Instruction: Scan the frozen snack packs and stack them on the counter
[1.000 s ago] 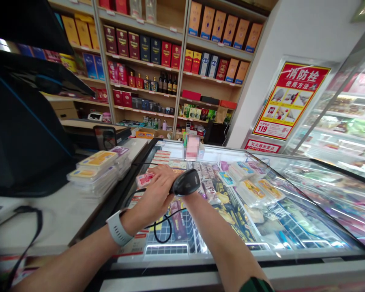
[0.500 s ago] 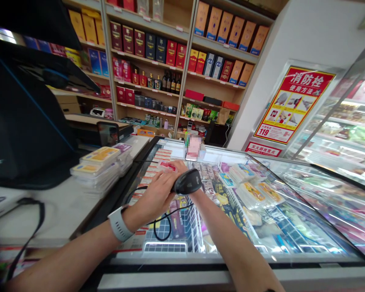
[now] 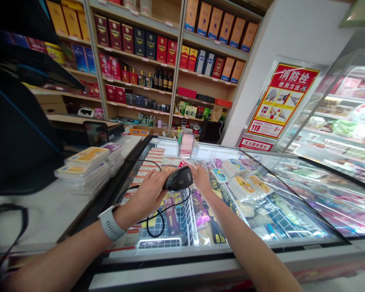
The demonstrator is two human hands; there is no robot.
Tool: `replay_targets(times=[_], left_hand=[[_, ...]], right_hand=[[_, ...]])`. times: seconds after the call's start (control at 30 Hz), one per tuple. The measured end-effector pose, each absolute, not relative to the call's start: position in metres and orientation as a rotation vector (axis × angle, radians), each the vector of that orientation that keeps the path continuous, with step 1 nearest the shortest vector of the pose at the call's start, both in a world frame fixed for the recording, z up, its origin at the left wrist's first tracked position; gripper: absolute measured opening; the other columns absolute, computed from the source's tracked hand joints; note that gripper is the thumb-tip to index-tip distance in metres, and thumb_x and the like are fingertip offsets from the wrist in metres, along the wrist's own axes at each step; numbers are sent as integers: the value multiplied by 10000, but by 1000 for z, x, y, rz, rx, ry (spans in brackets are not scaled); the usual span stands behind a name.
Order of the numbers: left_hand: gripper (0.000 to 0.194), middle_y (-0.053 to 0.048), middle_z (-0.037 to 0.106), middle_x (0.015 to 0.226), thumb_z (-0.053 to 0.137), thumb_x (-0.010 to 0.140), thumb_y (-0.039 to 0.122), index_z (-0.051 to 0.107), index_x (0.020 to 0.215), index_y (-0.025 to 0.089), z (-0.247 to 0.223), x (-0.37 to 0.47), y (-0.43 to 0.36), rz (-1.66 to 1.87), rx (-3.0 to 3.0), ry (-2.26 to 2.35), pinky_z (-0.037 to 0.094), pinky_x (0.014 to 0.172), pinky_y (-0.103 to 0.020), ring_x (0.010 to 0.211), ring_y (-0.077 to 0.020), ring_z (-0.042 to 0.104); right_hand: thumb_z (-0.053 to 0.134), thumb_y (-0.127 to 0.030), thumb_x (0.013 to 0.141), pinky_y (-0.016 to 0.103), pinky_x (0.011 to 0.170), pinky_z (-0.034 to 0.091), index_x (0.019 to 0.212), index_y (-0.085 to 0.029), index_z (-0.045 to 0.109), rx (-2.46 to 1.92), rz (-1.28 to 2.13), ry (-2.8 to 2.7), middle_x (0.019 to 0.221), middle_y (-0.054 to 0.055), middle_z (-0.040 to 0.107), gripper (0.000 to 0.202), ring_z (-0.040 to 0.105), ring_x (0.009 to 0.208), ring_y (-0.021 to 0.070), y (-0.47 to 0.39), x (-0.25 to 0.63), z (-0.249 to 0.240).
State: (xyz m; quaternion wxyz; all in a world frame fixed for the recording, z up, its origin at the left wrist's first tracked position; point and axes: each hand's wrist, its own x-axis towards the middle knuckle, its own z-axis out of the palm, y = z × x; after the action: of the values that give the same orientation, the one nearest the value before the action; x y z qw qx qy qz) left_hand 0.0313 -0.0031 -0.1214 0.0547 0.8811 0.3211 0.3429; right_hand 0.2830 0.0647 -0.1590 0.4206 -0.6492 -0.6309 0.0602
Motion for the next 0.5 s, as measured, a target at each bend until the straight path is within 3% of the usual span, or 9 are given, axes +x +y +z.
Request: replay_targets(times=[0.2,0.4,0.5], left_hand=[[563,-113,575,1441,479,880,48,419,1425,177,-122,30,0,1028,2678,999,302,1180,-534,1343,-256,514],[559,-107,566,1455,482,885,54,422,1426,179,-125,31,4,1004,2676,1026,297,1187,-540,1338,-257,519],[553,-104,570,1451,492,900,73,417,1436,186,-125,31,5,996,2669,1032,309,1179,-540,1321,-258,529]], right_hand=[[483,-494,911,302,570,423,1060,-218,630,-1618,225,-1569,691,10,639,347,591,584,205,51,311,-171],[558,-446,832,322,662,453,1066,-224,591,-1628,118,-1563,785,24,671,324,624,696,222,42,326,-176],[562,-515,820,307,661,447,933,-223,583,-1589,175,-1605,753,21,663,313,627,703,216,41,330,-178]])
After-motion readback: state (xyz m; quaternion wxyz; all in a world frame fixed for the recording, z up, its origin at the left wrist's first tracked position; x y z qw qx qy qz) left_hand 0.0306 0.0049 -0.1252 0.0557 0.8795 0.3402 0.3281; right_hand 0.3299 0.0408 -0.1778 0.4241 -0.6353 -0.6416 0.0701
